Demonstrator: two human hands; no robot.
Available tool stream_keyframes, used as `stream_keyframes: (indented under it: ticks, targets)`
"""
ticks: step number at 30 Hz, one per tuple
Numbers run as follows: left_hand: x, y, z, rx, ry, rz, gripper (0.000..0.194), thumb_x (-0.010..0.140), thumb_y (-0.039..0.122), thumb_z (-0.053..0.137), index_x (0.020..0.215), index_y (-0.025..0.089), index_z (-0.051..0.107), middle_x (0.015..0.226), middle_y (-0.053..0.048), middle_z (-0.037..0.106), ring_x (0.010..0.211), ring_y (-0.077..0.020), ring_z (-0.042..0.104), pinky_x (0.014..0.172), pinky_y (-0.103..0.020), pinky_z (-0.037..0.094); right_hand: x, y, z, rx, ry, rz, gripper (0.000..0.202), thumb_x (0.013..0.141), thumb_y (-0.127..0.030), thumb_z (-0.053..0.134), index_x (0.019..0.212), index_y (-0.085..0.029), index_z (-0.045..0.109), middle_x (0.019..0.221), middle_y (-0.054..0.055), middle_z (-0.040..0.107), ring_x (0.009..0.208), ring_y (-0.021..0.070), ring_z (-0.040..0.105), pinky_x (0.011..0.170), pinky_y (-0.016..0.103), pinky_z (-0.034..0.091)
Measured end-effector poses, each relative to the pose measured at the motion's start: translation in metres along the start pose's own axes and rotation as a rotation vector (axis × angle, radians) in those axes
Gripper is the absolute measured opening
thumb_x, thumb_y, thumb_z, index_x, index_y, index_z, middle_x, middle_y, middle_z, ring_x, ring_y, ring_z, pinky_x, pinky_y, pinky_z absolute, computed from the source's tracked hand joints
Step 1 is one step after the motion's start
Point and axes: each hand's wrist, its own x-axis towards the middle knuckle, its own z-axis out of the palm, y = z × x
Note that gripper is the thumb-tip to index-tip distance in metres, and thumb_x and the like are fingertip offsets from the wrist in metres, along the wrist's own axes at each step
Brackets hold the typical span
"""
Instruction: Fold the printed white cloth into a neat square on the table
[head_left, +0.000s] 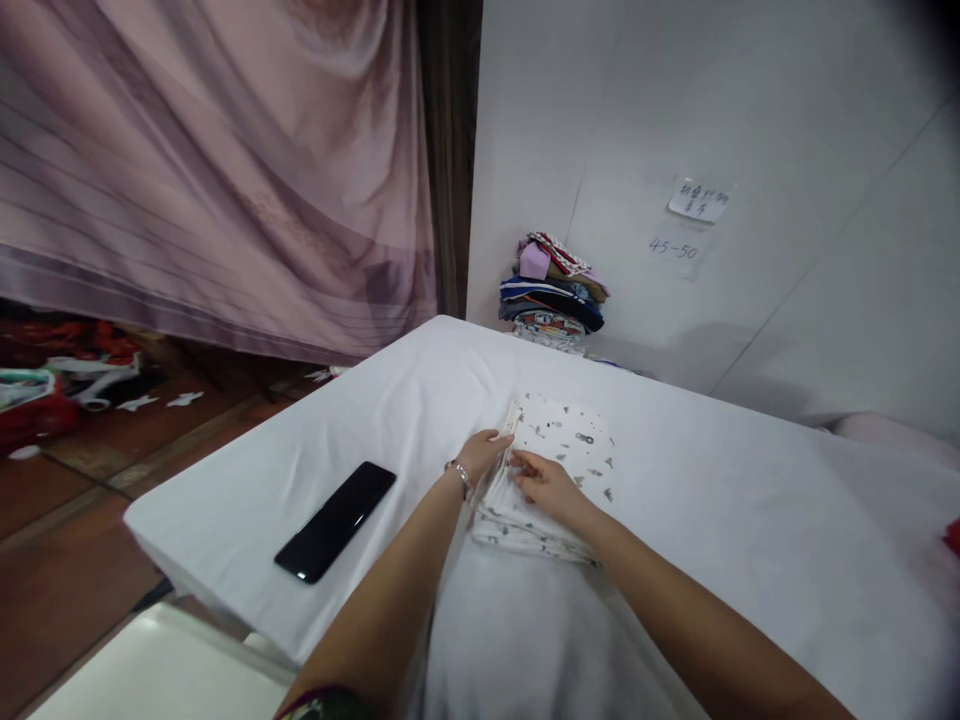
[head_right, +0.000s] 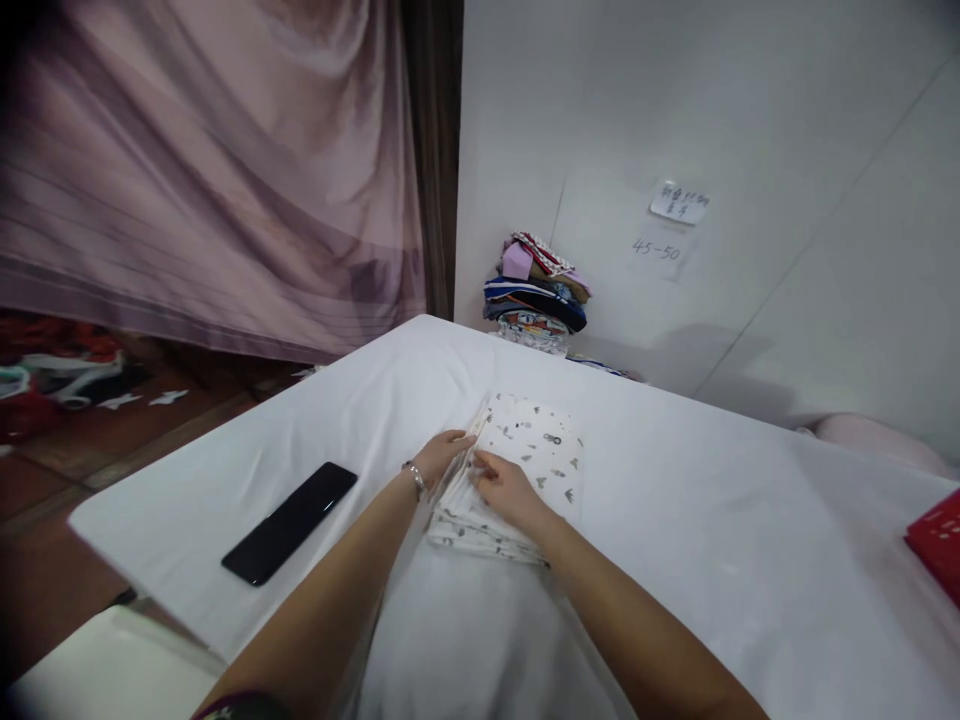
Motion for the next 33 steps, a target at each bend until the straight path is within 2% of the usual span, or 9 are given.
stream_keyframes:
  ticks: [3, 5, 8, 12, 15, 19, 23, 29, 33]
  targets:
    - [-0.008, 0.002, 0.000, 0.138, 0.086, 0.009, 0.031, 0.059, 0.032, 0.073, 0.083, 0.016, 0.066, 0.085, -0.007, 0.069, 0.101, -0.0286, 0.058, 0.087, -0.033, 0.041, -0.011, -0.004, -0.003, -0.117, -0.003, -0.116, 0.036, 0.074, -0.024, 0.054, 0.109, -0.020, 0.063, 0.103, 0.006, 0.063, 0.088, 0.0180, 0.058, 0.080, 0.033, 0.048]
    - [-0.015, 0.001, 0.002, 0.187, 0.096, 0.021, 0.027, 0.062, 0.028, 0.069, 0.087, 0.017, 0.066, 0.080, -0.005, 0.069, 0.090, -0.0253, 0.061, 0.081, -0.032, 0.043, -0.020, -0.009, -0.007, -0.144, 0.003, -0.163, 0.033, 0.075, -0.023, 0.052, 0.105, -0.021, 0.065, 0.102, 0.005, 0.063, 0.091, 0.0187, 0.058, 0.079, 0.032, 0.048]
    - [-0.027, -0.006, 0.002, 0.276, 0.090, 0.054, 0.034, 0.069, 0.023, 0.059, 0.102, 0.017, 0.064, 0.078, -0.003, 0.069, 0.075, -0.0201, 0.062, 0.071, -0.030, 0.045, -0.032, -0.015, -0.013, -0.194, -0.001, -0.191, 0.033, 0.079, -0.025, 0.050, 0.109, -0.024, 0.063, 0.107, 0.005, 0.062, 0.095, 0.0199, 0.058, 0.077, 0.032, 0.048]
    - [-0.040, -0.017, 0.002, 0.480, 0.170, 0.067, 0.035, 0.074, 0.023, 0.053, 0.106, 0.015, 0.061, 0.082, -0.006, 0.069, 0.079, -0.0202, 0.062, 0.072, -0.029, 0.044, -0.041, -0.008, -0.015, -0.342, -0.102, -0.244, 0.034, 0.077, -0.024, 0.054, 0.109, -0.023, 0.065, 0.119, 0.007, 0.060, 0.110, 0.0234, 0.053, 0.094, 0.040, 0.042]
    - [-0.048, -0.018, 0.003, 0.578, 0.204, 0.092, 0.036, 0.078, 0.031, 0.050, 0.110, 0.015, 0.059, 0.090, -0.009, 0.068, 0.086, -0.0218, 0.062, 0.077, -0.031, 0.043, -0.043, -0.002, -0.017, -0.371, -0.141, -0.272, 0.033, 0.078, -0.024, 0.052, 0.108, -0.022, 0.066, 0.120, 0.008, 0.059, 0.114, 0.0230, 0.051, 0.100, 0.040, 0.037]
    - [-0.059, -0.014, 0.004, 0.668, 0.229, 0.091, 0.052, 0.079, 0.051, 0.048, 0.119, 0.017, 0.053, 0.108, -0.011, 0.063, 0.096, -0.0237, 0.059, 0.082, -0.032, 0.042, -0.039, -0.007, -0.034, -0.405, -0.056, -0.231, 0.038, 0.084, -0.031, 0.046, 0.118, -0.023, 0.061, 0.129, 0.007, 0.054, 0.120, 0.0222, 0.047, 0.103, 0.042, 0.035]
    - [-0.065, -0.012, 0.003, 0.750, 0.223, 0.083, 0.072, 0.073, 0.061, 0.051, 0.128, 0.015, 0.044, 0.121, -0.014, 0.056, 0.106, -0.0266, 0.055, 0.086, -0.033, 0.041, -0.021, -0.009, -0.042, -0.639, -0.009, -0.238, 0.052, 0.087, -0.042, 0.042, 0.135, -0.022, 0.044, 0.146, 0.007, 0.032, 0.137, 0.0243, 0.020, 0.110, 0.048, 0.017]
    - [-0.062, -0.014, 0.004, 0.969, 0.215, 0.135, 0.045, 0.079, 0.045, 0.049, 0.114, 0.018, 0.055, 0.112, -0.013, 0.060, 0.098, -0.0248, 0.058, 0.082, -0.032, 0.042, -0.003, 0.008, -0.018, -0.794, -0.221, -0.183, 0.064, 0.088, -0.056, 0.033, 0.141, -0.020, 0.032, 0.151, 0.010, 0.016, 0.139, 0.0249, 0.006, 0.109, 0.050, 0.003]
    - [-0.062, -0.013, 0.001, 1.000, 0.181, 0.138, 0.042, 0.080, 0.049, 0.046, 0.103, 0.017, 0.058, 0.104, -0.012, 0.064, 0.095, -0.0252, 0.060, 0.079, -0.032, 0.043, -0.011, 0.013, -0.037, -0.650, -0.157, -0.176, 0.058, 0.086, -0.055, 0.038, 0.135, -0.023, 0.043, 0.149, 0.008, 0.023, 0.139, 0.0247, 0.012, 0.110, 0.050, 0.007]
